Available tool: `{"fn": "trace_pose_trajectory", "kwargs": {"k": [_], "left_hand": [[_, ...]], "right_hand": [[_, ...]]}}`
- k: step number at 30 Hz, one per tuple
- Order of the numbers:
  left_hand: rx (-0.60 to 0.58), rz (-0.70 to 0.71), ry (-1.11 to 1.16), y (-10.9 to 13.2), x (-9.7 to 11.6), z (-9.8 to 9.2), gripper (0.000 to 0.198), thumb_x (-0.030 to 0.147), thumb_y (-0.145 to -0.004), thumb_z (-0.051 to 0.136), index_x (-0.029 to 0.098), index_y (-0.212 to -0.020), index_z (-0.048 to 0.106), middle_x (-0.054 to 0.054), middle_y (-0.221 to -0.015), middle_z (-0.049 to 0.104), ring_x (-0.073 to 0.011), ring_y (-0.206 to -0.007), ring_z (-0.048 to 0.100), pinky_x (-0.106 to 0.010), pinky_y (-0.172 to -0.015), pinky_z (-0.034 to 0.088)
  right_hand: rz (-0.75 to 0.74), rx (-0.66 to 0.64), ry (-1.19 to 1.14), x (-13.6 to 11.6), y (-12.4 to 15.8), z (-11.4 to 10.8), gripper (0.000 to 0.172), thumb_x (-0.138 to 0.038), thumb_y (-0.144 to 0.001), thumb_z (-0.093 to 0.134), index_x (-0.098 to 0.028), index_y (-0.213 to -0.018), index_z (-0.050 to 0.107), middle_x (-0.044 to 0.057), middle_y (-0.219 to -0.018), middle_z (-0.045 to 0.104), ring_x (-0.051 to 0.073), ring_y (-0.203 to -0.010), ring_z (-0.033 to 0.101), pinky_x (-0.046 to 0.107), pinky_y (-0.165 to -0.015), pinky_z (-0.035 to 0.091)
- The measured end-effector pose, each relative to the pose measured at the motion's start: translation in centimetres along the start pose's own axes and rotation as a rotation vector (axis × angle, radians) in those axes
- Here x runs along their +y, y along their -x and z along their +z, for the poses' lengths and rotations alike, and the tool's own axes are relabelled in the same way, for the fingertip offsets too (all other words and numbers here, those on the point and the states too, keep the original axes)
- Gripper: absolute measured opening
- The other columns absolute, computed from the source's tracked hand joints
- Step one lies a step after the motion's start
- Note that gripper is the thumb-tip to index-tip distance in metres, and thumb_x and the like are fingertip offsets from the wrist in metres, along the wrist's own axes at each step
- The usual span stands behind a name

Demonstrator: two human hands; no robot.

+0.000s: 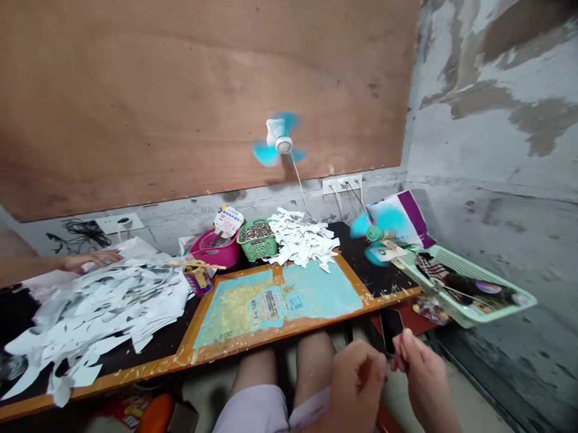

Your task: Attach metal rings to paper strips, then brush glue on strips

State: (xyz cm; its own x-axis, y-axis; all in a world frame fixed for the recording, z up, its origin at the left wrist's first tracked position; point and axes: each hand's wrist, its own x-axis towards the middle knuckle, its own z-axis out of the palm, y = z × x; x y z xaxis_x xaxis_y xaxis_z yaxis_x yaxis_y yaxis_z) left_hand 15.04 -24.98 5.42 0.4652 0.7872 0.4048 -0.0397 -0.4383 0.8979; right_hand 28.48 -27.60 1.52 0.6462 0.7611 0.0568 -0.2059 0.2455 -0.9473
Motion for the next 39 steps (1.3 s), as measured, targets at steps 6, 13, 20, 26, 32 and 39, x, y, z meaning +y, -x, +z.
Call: {"fn": "trace_pose_trajectory", "kwargs": {"k": [6, 13, 20, 26, 32, 39], "left_hand": [[0.049, -0.128, -0.029, -0.7, -2.0, -0.2, 0.057, 0.062, -0.097, 0.038, 0.019, -0.059, 0.038, 0.003, -0.058, 0.037, -0.011, -0.057, 0.034, -0.028, -0.055, 0.025], [-0.026, -0.085, 0.139, -1.0, -1.8, -0.3, 0.044, 0.051, -0.097, 0.049, 0.016, -0.07, 0.054, -0.001, -0.069, 0.053, -0.0123, -0.068, 0.048, -0.024, -0.064, 0.036], [-0.05, -0.02, 0.168, -1.0, -1.6, -0.1, 0.038, 0.045, -0.098, 0.05, 0.017, -0.074, 0.058, -0.004, -0.08, 0.059, -0.0146, -0.076, 0.055, -0.025, -0.072, 0.043], [-0.086, -0.019, 0.202, -1.3, -1.7, -0.1, 0.034, 0.042, -0.098, 0.052, 0.017, -0.077, 0.061, -0.005, -0.086, 0.06, -0.0154, -0.079, 0.057, -0.027, -0.076, 0.046], [-0.064, -0.097, 0.117, -1.4, -3.1, -0.2, 0.037, 0.044, -0.098, 0.048, 0.018, -0.073, 0.054, -0.002, -0.074, 0.056, -0.0137, -0.071, 0.051, -0.025, -0.067, 0.04], [0.003, -0.189, 0.017, -2.1, -5.3, -1.0, 0.052, 0.051, -0.096, 0.045, 0.019, -0.056, 0.043, 0.003, -0.052, 0.043, -0.0104, -0.052, 0.039, -0.026, -0.053, 0.028]], "right_hand": [[-0.039, -0.196, 0.032, -0.4, 0.7, 0.2, 0.051, -0.062, -0.085, 0.063, -0.019, -0.06, 0.052, -0.001, -0.057, 0.046, 0.012, -0.052, 0.044, 0.026, -0.052, 0.039], [-0.087, -0.288, 0.06, 0.0, 0.7, -0.5, 0.041, -0.056, -0.088, 0.064, -0.019, -0.072, 0.062, 0.001, -0.064, 0.055, 0.014, -0.055, 0.052, 0.027, -0.054, 0.044], [-0.048, -0.206, 0.015, -0.1, 0.6, -0.4, 0.04, -0.048, -0.076, 0.079, -0.02, -0.1, 0.065, 0.002, -0.072, 0.065, 0.014, -0.056, 0.056, 0.026, -0.053, 0.047], [0.002, -0.166, -0.03, -0.2, 0.6, -0.2, 0.059, -0.05, -0.075, 0.08, -0.021, -0.119, 0.055, 0.0, -0.065, 0.064, 0.012, -0.048, 0.052, 0.024, -0.047, 0.043], [0.116, -0.075, 0.037, 1.2, 0.4, -0.8, 0.053, -0.061, -0.078, 0.072, -0.021, -0.11, 0.06, -0.01, -0.048, 0.036, 0.007, -0.04, 0.028, 0.019, -0.039, 0.019], [-0.074, 0.077, 0.52, 3.7, -5.0, -3.7, 0.068, -0.075, -0.091, 0.026, -0.02, -0.105, 0.063, 0.002, -0.071, 0.058, 0.016, -0.06, 0.05, 0.026, -0.054, 0.04]]}}
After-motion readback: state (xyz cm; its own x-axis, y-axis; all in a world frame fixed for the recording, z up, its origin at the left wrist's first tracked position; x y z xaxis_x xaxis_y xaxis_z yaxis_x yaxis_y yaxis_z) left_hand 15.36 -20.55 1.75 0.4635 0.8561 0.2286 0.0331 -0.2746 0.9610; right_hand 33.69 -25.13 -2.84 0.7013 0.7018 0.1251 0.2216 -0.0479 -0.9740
